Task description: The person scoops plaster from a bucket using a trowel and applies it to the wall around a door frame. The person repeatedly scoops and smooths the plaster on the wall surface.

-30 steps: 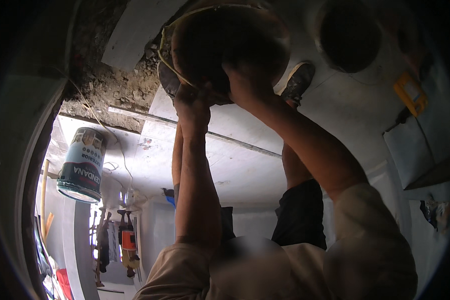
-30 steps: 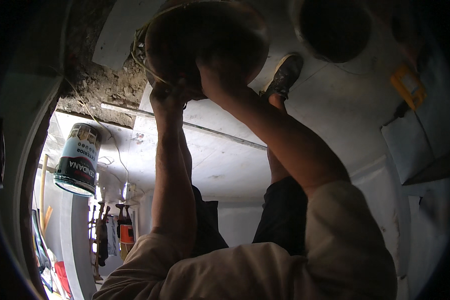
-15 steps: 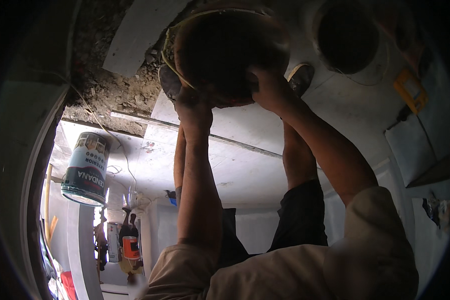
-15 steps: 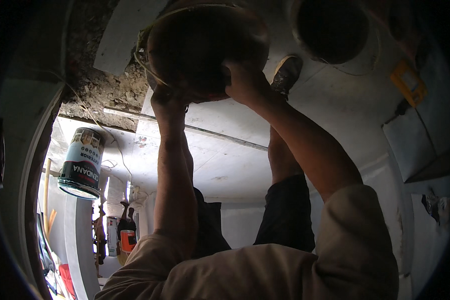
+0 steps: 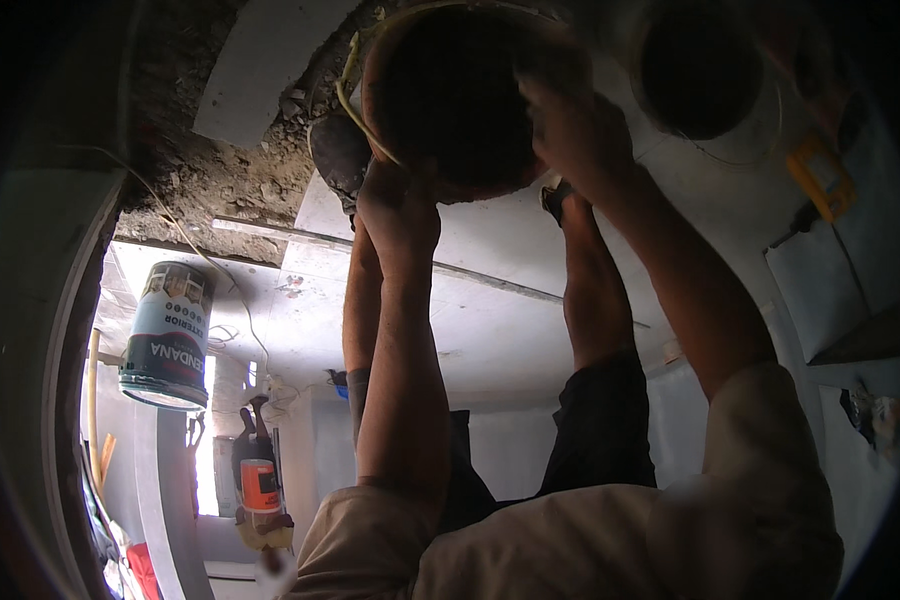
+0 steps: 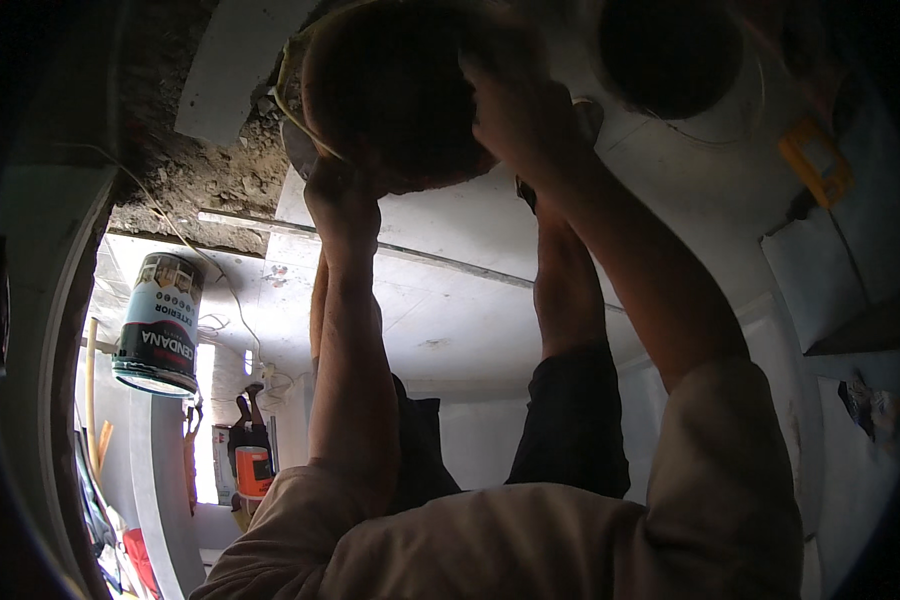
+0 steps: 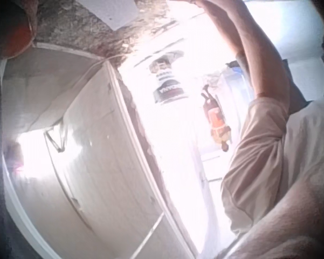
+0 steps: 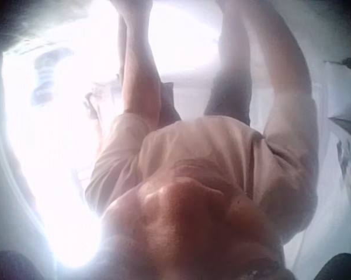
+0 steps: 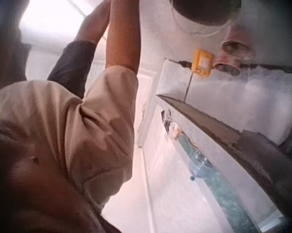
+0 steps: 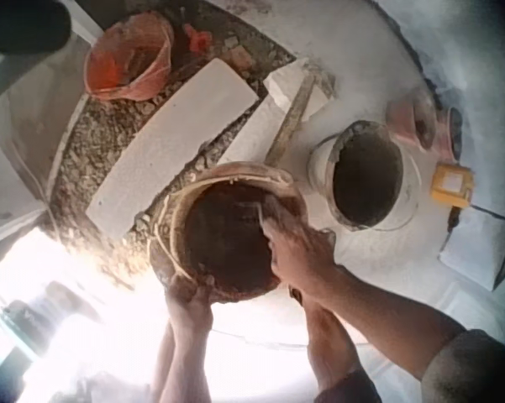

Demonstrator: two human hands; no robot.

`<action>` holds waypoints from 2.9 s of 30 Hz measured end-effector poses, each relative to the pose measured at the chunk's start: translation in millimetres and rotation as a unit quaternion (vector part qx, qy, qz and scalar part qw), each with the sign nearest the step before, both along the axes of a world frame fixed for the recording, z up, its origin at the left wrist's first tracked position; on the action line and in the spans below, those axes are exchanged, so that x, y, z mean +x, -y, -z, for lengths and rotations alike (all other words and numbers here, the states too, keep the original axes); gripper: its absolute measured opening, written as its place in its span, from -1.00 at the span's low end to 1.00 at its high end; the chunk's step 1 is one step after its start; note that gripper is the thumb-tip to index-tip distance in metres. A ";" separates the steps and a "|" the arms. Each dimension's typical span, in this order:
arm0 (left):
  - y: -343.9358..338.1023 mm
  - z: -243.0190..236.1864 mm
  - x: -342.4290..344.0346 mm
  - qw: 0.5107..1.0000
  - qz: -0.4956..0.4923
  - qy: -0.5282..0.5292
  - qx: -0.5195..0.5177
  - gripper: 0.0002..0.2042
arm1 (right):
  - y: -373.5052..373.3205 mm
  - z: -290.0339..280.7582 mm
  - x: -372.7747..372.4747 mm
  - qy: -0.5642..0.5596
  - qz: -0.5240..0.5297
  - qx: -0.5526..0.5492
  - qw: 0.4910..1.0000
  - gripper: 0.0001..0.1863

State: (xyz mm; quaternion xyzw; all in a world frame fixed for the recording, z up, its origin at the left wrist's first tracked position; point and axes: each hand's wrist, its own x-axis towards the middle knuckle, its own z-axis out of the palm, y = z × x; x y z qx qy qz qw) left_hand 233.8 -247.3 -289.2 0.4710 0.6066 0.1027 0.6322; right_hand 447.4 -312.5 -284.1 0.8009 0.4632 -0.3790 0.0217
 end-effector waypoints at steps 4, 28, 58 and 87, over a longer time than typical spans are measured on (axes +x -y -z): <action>5.7 0.8 2.8 0.998 0.044 -0.040 0.036 -0.86 | 13.8 17.5 -4.1 0.072 -0.052 -0.024 0.996 -0.33; -5.0 16.0 -18.2 0.984 -0.090 0.006 -0.152 -0.70 | 17.3 64.5 -58.7 -0.754 0.648 0.026 0.106 -0.64; 10.8 -3.5 18.1 0.992 0.067 -0.103 0.039 -0.82 | 17.3 -0.2 -36.7 -0.261 0.233 -0.132 0.927 -0.52; 6.7 11.3 19.5 0.994 0.107 -0.003 0.030 -0.82 | 54.9 24.4 -36.1 -0.538 0.602 -0.200 0.556 -0.80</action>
